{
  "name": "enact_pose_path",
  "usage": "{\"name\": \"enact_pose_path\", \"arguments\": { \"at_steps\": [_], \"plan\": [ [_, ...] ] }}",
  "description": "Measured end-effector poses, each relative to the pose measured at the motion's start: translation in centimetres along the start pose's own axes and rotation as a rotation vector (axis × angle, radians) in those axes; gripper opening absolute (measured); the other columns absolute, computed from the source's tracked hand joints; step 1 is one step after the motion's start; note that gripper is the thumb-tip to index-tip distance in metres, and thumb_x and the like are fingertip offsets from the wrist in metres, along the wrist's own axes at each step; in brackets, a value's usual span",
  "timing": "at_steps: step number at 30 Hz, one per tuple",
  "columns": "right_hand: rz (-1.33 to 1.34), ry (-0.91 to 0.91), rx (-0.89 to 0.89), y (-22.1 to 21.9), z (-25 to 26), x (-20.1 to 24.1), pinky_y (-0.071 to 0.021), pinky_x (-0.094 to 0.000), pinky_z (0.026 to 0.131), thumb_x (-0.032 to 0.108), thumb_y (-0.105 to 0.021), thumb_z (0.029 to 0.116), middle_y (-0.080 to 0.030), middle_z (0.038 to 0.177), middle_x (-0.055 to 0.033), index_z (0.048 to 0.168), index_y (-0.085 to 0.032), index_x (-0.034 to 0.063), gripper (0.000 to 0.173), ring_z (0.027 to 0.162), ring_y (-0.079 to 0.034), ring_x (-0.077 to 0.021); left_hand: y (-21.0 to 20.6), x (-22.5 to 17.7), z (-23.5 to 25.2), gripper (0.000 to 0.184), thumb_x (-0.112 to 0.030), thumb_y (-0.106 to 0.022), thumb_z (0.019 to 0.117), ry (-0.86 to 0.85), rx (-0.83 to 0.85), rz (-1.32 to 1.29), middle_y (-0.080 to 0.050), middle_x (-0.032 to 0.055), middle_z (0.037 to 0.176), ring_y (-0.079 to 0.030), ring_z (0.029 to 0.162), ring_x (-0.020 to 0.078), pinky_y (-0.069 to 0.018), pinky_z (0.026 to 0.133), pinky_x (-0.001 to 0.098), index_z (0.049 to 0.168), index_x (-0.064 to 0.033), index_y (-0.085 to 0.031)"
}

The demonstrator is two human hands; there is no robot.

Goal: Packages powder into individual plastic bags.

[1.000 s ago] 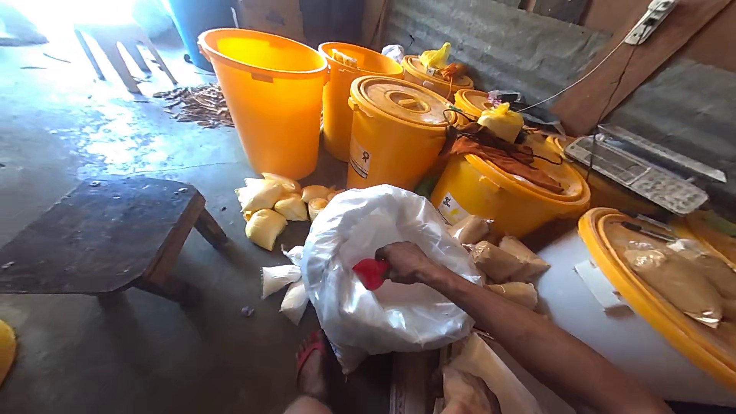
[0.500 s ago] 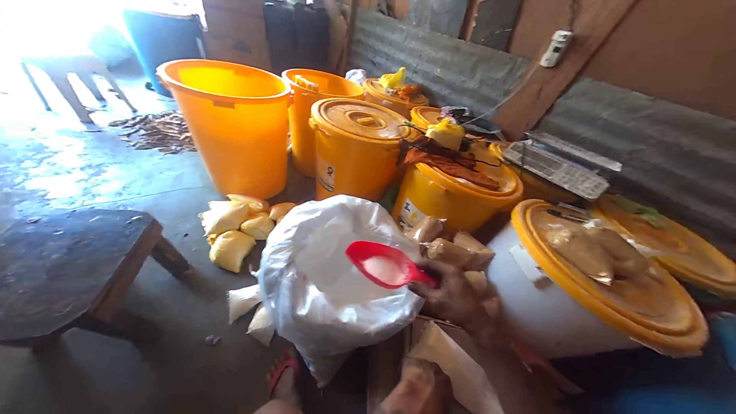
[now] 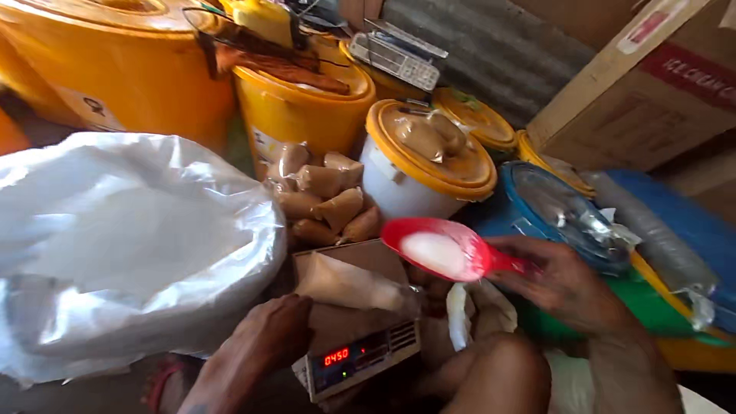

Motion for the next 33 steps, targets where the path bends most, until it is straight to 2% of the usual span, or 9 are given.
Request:
{"name": "enact_pose_path", "arguments": {
  "at_steps": [2,4,6,11,18,24,28,30,33],
  "plan": [
    [-0.141,-0.140,-0.030,2.0,-4.7,-2.6,-0.0602,-0.0216,0.081,0.032,-0.075,0.0877,-0.075,0.104,0.0008,0.120,-0.071,0.0078,0.041,0.090,-0.071,-0.0031,-0.2,0.2,-0.2,0.042,-0.040,-0.067,0.0961,-0.018,-0.018,-0.009,-0.069,0.0191,0.118,-0.067,0.109,0.0409,-0.0534,0.089,0.0639,0.123,-0.0085,-0.068],
    [-0.243,-0.283,-0.017,2.9,-8.5,-5.2,-0.0618,-0.0297,0.080,0.038,-0.075,0.0857,-0.076,0.102,-0.0004,0.120,-0.072,0.0100,0.044,0.088,-0.072,-0.0071,0.2,0.2,-0.5,0.042,-0.040,-0.066,0.0968,-0.021,-0.027,-0.016,-0.069,0.0183,0.117,-0.067,0.109,0.0403,-0.0533,0.090,0.0628,0.125,-0.0088,-0.068],
    [-0.272,-0.397,0.031,2.6,-10.8,-7.6,-0.0618,-0.0406,0.081,0.034,-0.076,0.0836,-0.075,0.101,-0.0047,0.120,-0.072,0.0092,0.044,0.088,-0.073,-0.0150,0.9,0.3,-0.9,0.041,-0.040,-0.065,0.0980,-0.016,-0.034,-0.023,-0.068,0.0180,0.117,-0.066,0.109,0.0398,-0.0527,0.091,0.0622,0.125,-0.0086,-0.067],
    [-0.279,-0.484,0.198,-2.3,-9.7,-10.7,-0.0569,-0.0563,0.092,0.026,-0.081,0.0845,-0.075,0.107,-0.0113,0.120,-0.073,0.0097,0.040,0.099,-0.072,-0.0272,2.1,1.0,-0.1,0.037,-0.039,-0.062,0.0999,0.001,-0.064,-0.003,-0.069,0.0167,0.112,-0.067,0.109,0.0374,-0.0523,0.090,0.0611,0.120,-0.0080,-0.066],
    [-0.191,-0.444,0.278,-5.9,-6.5,-11.8,-0.0580,-0.0515,0.091,0.031,-0.080,0.0845,-0.076,0.105,-0.0084,0.119,-0.073,0.0110,0.041,0.096,-0.073,-0.0224,2.3,0.6,0.8,0.043,-0.040,-0.062,0.1001,-0.007,-0.040,-0.031,-0.069,0.0195,0.115,-0.066,0.111,0.0398,-0.0513,0.092,0.0618,0.128,-0.0070,-0.064],
    [-0.150,-0.407,0.217,-5.3,-7.7,-12.4,-0.0608,-0.0428,0.087,0.026,-0.080,0.0817,-0.076,0.100,-0.0083,0.115,-0.074,0.0061,0.039,0.090,-0.074,-0.0184,2.7,1.1,0.3,0.034,-0.036,-0.063,0.0992,0.004,-0.088,-0.035,-0.068,0.0182,0.105,-0.067,0.103,0.0392,-0.0527,0.086,0.0602,0.114,-0.0060,-0.066],
    [-0.137,-0.426,0.220,-6.4,-6.7,-11.7,-0.0612,-0.0413,0.087,0.031,-0.080,0.0818,-0.077,0.101,-0.0044,0.117,-0.074,0.0104,0.042,0.091,-0.074,-0.0154,2.7,1.1,0.8,0.033,-0.037,-0.064,0.0990,0.001,-0.097,-0.047,-0.069,0.0163,0.101,-0.067,0.099,0.0369,-0.0527,0.084,0.0598,0.111,-0.0069,-0.067],
    [-0.142,-0.422,0.219,-6.6,-6.5,-11.7,-0.0606,-0.0435,0.087,0.032,-0.079,0.0824,-0.076,0.102,-0.0051,0.117,-0.074,0.0100,0.041,0.092,-0.074,-0.0169,2.8,0.9,0.9,0.033,-0.037,-0.064,0.0990,0.004,-0.091,-0.053,-0.069,0.0165,0.102,-0.067,0.100,0.0370,-0.0525,0.084,0.0598,0.113,-0.0072,-0.067],
    [-0.073,-0.389,0.186,-6.3,-6.9,-12.0,-0.0619,-0.0335,0.083,0.027,-0.079,0.0809,-0.077,0.099,-0.0036,0.114,-0.074,0.0072,0.039,0.088,-0.074,-0.0114,3.0,0.6,0.7,0.037,-0.037,-0.064,0.0987,0.005,-0.081,-0.070,-0.069,0.0168,0.105,-0.067,0.103,0.0369,-0.0523,0.086,0.0597,0.121,-0.0072,-0.066]
  ]
}}
Point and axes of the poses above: each hand's wrist, its own z-axis towards the middle knuckle, its own y-axis out of the back of the hand, x = y × z, the point moved 2 cm from there along z, towards the middle knuckle
